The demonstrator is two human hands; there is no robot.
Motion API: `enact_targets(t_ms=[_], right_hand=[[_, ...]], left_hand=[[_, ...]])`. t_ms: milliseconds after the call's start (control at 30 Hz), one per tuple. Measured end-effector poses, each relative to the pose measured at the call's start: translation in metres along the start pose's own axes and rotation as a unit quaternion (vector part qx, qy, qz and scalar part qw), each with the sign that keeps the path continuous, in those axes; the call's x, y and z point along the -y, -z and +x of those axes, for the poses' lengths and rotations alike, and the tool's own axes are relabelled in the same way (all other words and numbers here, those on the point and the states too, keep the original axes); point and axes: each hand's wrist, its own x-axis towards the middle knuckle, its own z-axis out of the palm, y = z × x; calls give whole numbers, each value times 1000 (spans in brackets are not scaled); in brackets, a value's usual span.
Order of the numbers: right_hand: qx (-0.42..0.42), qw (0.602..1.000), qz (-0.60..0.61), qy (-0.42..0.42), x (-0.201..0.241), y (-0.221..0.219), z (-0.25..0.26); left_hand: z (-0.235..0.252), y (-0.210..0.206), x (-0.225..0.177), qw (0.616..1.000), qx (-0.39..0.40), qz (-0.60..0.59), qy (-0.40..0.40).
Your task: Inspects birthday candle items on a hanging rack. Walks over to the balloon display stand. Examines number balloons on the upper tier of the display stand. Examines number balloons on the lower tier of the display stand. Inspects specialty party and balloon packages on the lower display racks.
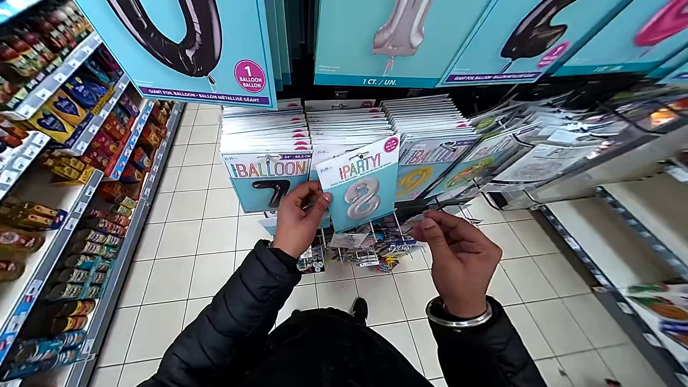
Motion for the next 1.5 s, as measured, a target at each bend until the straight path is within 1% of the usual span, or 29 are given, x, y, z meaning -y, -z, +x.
enact_targets(t_ms=[133, 267, 367, 533, 633, 1000, 1267, 1500], right_hand=[[19, 1000, 5, 13, 1, 0, 1], [24, 999, 23, 26, 3, 0, 7], [4, 997, 57, 48, 9, 1, 12], [-32, 994, 65, 82, 20, 6, 18], [-48, 992, 67, 92, 22, 6, 16], [-64, 992, 71, 84, 27, 7, 5], [-61, 992, 76, 82, 32, 5, 0], [-66, 990, 85, 95, 34, 4, 3]], left_hand=[[-7, 3, -13, 1000, 6, 1, -5], [-19, 10, -40, 1000, 1, -13, -22], [-24, 16, -58, 999, 4, -34, -38], [-33, 21, -77, 999, 3, -28, -44], [-36, 23, -80, 998, 10, -41, -49], [-43, 25, -84, 997, 28, -45, -54], [-44, 26, -84, 997, 34, -43, -51], [-44, 24, -85, 998, 37, -36, -47]])
